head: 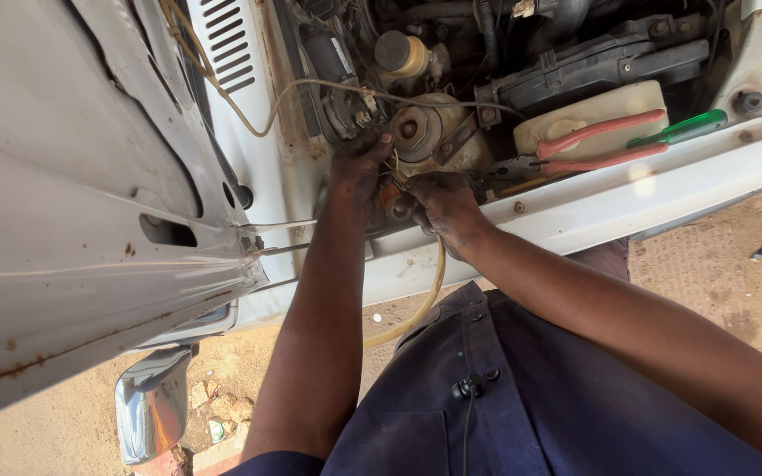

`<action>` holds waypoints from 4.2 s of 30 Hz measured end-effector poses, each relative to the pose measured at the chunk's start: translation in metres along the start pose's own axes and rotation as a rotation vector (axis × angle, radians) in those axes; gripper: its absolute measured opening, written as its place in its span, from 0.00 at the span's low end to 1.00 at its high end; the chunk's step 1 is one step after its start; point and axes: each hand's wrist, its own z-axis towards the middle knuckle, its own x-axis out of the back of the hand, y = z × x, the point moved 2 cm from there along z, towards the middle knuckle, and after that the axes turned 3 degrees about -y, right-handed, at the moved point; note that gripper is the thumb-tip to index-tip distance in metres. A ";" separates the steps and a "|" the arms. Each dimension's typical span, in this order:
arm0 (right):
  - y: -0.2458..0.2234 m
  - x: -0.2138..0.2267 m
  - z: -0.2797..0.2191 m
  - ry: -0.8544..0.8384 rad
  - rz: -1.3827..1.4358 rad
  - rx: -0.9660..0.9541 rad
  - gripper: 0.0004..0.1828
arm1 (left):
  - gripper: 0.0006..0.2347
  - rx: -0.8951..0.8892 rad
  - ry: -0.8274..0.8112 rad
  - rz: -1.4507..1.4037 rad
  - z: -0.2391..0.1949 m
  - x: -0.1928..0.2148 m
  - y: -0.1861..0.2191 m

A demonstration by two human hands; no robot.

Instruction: The person works on the engine of a white car with the hood open, using pliers to manipulate wires and a clear plastic tube. They connect the tube to a component within the engine bay and adjust various wires and hoses.

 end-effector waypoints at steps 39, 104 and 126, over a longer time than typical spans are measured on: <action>-0.013 0.009 0.023 0.070 -0.330 0.125 0.16 | 0.06 0.106 0.103 0.242 -0.016 -0.010 0.042; -0.002 0.010 0.055 -0.251 -0.041 0.141 0.15 | 0.12 0.117 0.052 0.130 -0.018 0.002 0.008; -0.012 0.006 0.044 -0.203 -0.156 0.129 0.13 | 0.12 0.037 0.119 -0.258 -0.011 0.007 -0.007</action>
